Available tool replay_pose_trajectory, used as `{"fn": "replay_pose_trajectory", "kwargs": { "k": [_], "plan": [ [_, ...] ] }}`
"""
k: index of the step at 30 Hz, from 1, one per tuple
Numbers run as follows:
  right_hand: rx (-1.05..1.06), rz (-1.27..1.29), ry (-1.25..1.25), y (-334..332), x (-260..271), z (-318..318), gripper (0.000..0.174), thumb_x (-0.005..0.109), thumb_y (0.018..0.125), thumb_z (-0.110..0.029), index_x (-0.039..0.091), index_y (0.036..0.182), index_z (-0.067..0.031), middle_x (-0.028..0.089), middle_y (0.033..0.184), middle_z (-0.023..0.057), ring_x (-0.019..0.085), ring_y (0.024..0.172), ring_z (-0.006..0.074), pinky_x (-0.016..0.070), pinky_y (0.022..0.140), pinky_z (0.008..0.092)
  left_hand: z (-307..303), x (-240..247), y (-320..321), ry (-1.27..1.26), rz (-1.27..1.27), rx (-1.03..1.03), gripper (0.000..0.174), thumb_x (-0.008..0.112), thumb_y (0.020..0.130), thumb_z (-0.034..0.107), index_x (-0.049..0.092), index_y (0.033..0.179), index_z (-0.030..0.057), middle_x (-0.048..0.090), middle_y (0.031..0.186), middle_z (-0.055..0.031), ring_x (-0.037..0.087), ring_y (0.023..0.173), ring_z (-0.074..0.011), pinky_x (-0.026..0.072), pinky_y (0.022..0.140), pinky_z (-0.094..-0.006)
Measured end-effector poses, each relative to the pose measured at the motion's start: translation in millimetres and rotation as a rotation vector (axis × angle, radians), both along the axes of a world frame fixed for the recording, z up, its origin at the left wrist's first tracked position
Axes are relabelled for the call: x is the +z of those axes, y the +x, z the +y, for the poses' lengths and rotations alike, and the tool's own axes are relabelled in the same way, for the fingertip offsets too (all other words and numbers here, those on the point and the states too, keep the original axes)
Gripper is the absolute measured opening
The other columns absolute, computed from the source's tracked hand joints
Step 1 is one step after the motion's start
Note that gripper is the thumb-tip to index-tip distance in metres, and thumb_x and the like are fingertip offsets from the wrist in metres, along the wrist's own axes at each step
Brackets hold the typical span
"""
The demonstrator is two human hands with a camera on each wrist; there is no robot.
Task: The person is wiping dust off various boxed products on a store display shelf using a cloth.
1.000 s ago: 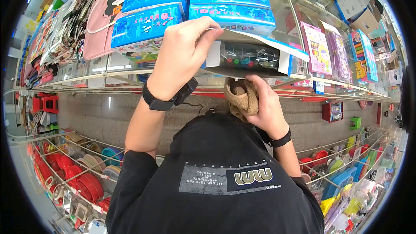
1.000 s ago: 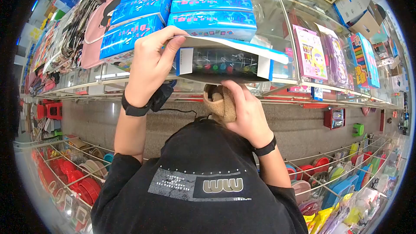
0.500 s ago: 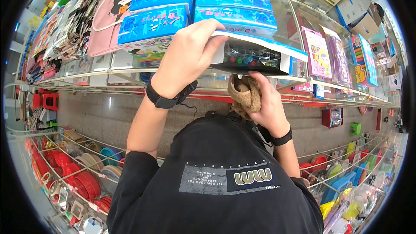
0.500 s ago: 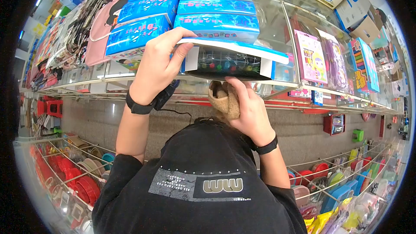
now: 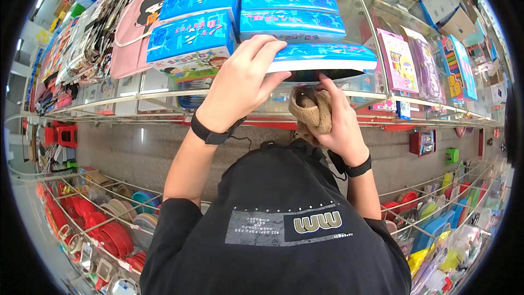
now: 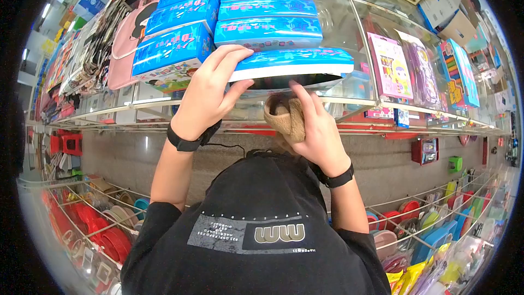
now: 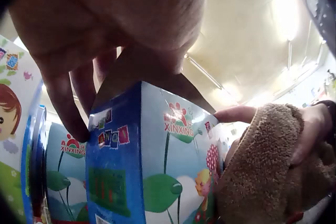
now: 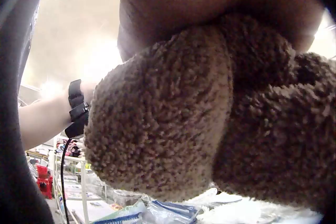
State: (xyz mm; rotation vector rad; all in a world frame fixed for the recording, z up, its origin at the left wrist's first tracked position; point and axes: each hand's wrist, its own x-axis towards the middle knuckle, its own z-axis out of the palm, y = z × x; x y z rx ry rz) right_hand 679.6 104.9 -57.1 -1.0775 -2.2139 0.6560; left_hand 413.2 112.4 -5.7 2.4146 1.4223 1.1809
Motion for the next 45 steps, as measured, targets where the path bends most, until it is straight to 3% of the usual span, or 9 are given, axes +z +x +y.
{"fn": "replay_pose_trajectory", "kwargs": {
  "k": [8,11,14,17,20,23,29,38,45],
  "plan": [
    [-0.005,0.013,0.027,-1,-2,-1,0.099,0.088,0.075,-0.010,0.039,0.161,-0.0063,0.059,0.144,0.0240,0.062,0.128,0.0455,0.0516,0.109,0.0507,-3,-12,3,0.028,-0.048,-0.011,0.047,0.074,0.092,0.005,0.070,0.139,0.0072,0.067,0.141,-0.0170,0.064,0.128,-0.0390,0.0509,0.110,-0.0475],
    [-0.007,0.062,0.079,-5,-3,0,0.100,0.089,0.076,-0.013,0.039,0.163,-0.0137,0.061,0.124,0.0205,0.066,0.109,0.0459,0.0571,0.089,0.0519,-4,-13,3,0.022,-0.062,-0.009,0.046,0.073,0.092,0.004,0.073,0.139,0.0095,0.067,0.144,-0.0168,0.063,0.130,-0.0386,0.0501,0.111,-0.0475],
    [-0.015,0.029,-0.028,-4,0,-1,0.101,0.088,0.074,-0.008,0.038,0.162,-0.0059,0.058,0.147,0.0247,0.062,0.129,0.0454,0.0505,0.112,0.0500,-3,-16,6,0.029,-0.056,0.027,0.047,0.071,0.093,0.001,0.073,0.139,0.0105,0.067,0.145,-0.0165,0.063,0.132,-0.0388,0.0495,0.112,-0.0478],
    [0.000,0.012,0.020,-4,1,0,0.102,0.088,0.073,-0.006,0.038,0.163,-0.0052,0.059,0.144,0.0247,0.063,0.126,0.0449,0.0517,0.110,0.0497,-4,-21,8,0.038,-0.056,0.057,0.047,0.069,0.094,-0.001,0.073,0.140,0.0113,0.066,0.147,-0.0162,0.061,0.135,-0.0392,0.0485,0.114,-0.0480],
    [0.009,0.042,0.055,-3,1,2,0.103,0.088,0.076,-0.010,0.037,0.165,-0.0135,0.061,0.129,0.0202,0.066,0.113,0.0448,0.0574,0.092,0.0508,-4,-21,8,0.032,-0.047,0.059,0.048,0.066,0.095,-0.002,0.073,0.140,0.0122,0.065,0.148,-0.0162,0.060,0.137,-0.0394,0.0476,0.116,-0.0480],
    [0.036,0.108,0.076,5,-4,4,0.109,0.087,0.072,-0.004,0.034,0.167,-0.0057,0.064,0.136,0.0206,0.066,0.124,0.0391,0.0532,0.108,0.0468,-4,-22,6,0.032,-0.038,0.056,0.049,0.065,0.095,-0.003,0.074,0.140,0.0126,0.065,0.149,-0.0165,0.059,0.139,-0.0394,0.0473,0.117,-0.0479],
    [-0.053,0.106,0.135,23,6,11,0.107,0.089,0.073,-0.011,0.038,0.167,-0.0119,0.068,0.125,0.0209,0.070,0.109,0.0427,0.0579,0.095,0.0479,0,-25,4,0.060,-0.052,0.038,0.050,0.067,0.091,-0.004,0.075,0.138,0.0127,0.068,0.146,-0.0160,0.060,0.137,-0.0385,0.0486,0.116,-0.0472],
    [0.189,0.023,0.115,-14,15,12,0.101,0.087,0.075,-0.015,0.042,0.166,-0.0175,0.065,0.116,0.0138,0.070,0.104,0.0387,0.0586,0.087,0.0487,4,-22,-8,-0.010,-0.023,-0.092,0.059,0.073,0.088,-0.001,0.068,0.146,0.0091,0.060,0.156,-0.0149,0.055,0.141,-0.0380,0.0428,0.120,-0.0484],
    [0.200,0.083,0.107,-34,8,15,0.091,0.086,0.079,-0.018,0.044,0.160,-0.0145,0.067,0.130,0.0164,0.070,0.116,0.0403,0.0593,0.092,0.0492,-1,-24,-16,-0.064,0.025,-0.128,0.067,0.071,0.089,-0.003,0.060,0.154,0.0068,0.051,0.165,-0.0148,0.041,0.156,-0.0418,0.0377,0.126,-0.0517]
  ]
}}
